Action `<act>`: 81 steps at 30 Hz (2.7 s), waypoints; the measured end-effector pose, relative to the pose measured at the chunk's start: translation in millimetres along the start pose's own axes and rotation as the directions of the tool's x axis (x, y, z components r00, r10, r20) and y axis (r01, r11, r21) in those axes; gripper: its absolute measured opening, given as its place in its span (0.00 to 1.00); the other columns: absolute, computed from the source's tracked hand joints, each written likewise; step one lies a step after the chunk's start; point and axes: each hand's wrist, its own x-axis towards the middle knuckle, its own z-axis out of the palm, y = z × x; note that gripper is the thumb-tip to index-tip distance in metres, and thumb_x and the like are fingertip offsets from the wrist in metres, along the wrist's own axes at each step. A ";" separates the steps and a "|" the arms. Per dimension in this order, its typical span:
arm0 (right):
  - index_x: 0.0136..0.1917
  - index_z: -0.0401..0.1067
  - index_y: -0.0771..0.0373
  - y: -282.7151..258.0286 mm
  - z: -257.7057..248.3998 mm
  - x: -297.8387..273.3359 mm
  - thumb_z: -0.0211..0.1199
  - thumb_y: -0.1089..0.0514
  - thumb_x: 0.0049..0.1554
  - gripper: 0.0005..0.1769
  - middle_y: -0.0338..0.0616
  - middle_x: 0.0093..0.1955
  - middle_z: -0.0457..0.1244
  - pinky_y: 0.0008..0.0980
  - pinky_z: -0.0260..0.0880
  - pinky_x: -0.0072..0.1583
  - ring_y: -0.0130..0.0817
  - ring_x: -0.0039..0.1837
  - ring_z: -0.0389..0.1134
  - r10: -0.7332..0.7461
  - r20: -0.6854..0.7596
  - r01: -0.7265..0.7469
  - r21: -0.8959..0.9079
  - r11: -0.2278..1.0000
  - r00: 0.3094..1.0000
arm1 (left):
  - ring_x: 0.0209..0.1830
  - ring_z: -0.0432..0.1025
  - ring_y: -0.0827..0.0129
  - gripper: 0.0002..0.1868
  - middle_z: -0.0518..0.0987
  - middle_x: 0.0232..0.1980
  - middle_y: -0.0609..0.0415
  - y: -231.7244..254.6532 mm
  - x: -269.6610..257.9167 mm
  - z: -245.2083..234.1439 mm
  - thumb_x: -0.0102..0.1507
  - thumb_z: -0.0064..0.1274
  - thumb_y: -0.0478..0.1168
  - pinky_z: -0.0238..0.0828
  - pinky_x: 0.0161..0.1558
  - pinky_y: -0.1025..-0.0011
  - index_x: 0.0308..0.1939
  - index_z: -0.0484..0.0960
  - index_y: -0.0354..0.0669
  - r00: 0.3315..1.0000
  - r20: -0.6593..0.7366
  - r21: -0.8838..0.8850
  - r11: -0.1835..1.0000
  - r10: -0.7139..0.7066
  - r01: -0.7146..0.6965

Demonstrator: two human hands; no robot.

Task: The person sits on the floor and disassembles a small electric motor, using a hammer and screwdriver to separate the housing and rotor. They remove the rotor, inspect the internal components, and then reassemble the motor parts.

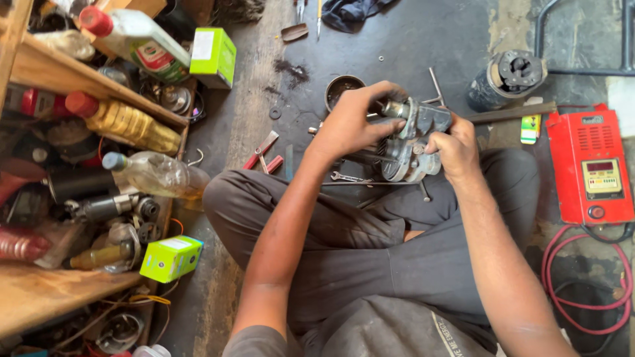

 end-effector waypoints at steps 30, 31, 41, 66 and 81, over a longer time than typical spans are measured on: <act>0.46 0.74 0.69 -21.1 11.3 18.1 0.54 0.48 0.60 0.20 0.39 0.33 0.60 0.35 0.56 0.41 0.28 0.39 0.57 -0.159 0.104 0.189 -0.454 0.871 0.982 | 0.51 0.74 0.71 0.34 0.82 0.57 0.53 -75.6 -30.0 -18.5 0.63 0.62 0.49 0.73 0.54 0.70 0.72 0.72 0.47 0.895 0.216 -0.199 0.879 -0.391 0.432; 0.47 0.74 0.69 -24.5 13.1 21.7 0.56 0.47 0.61 0.20 0.39 0.31 0.58 0.35 0.55 0.39 0.27 0.37 0.56 -0.136 0.119 0.178 -0.488 0.855 0.983 | 0.51 0.74 0.70 0.35 0.82 0.56 0.51 -78.9 -33.1 -16.9 0.62 0.63 0.48 0.72 0.55 0.70 0.72 0.71 0.47 0.880 0.201 -0.178 0.867 -0.430 0.465; 0.43 0.74 0.66 -39.9 17.8 27.1 0.59 0.42 0.63 0.23 0.35 0.32 0.61 0.29 0.57 0.38 0.22 0.37 0.58 -0.030 0.220 0.138 -0.495 0.858 0.975 | 0.58 0.74 0.69 0.29 0.81 0.60 0.51 -91.5 -46.6 -13.2 0.64 0.62 0.47 0.72 0.61 0.69 0.67 0.78 0.41 0.908 0.172 -0.443 0.793 -0.381 0.417; 0.45 0.72 0.67 -47.1 25.5 21.8 0.48 0.33 0.69 0.33 0.38 0.33 0.59 0.34 0.59 0.41 0.26 0.39 0.58 -0.085 0.186 0.175 -0.551 0.816 0.979 | 0.37 0.79 0.70 0.13 0.84 0.41 0.50 -161.4 -94.5 19.6 0.65 0.55 0.45 0.76 0.41 0.72 0.43 0.83 0.39 0.571 -0.239 -0.836 0.465 -0.785 0.290; 0.40 0.68 0.67 -47.4 27.1 18.7 0.48 0.32 0.68 0.36 0.43 0.32 0.59 0.36 0.58 0.41 0.30 0.39 0.58 -0.071 0.146 0.145 -0.589 0.795 0.987 | 0.33 0.77 0.71 0.09 0.83 0.39 0.51 -151.7 -91.8 21.0 0.64 0.55 0.41 0.75 0.36 0.73 0.42 0.81 0.38 0.562 -0.240 -0.815 0.479 -0.792 0.326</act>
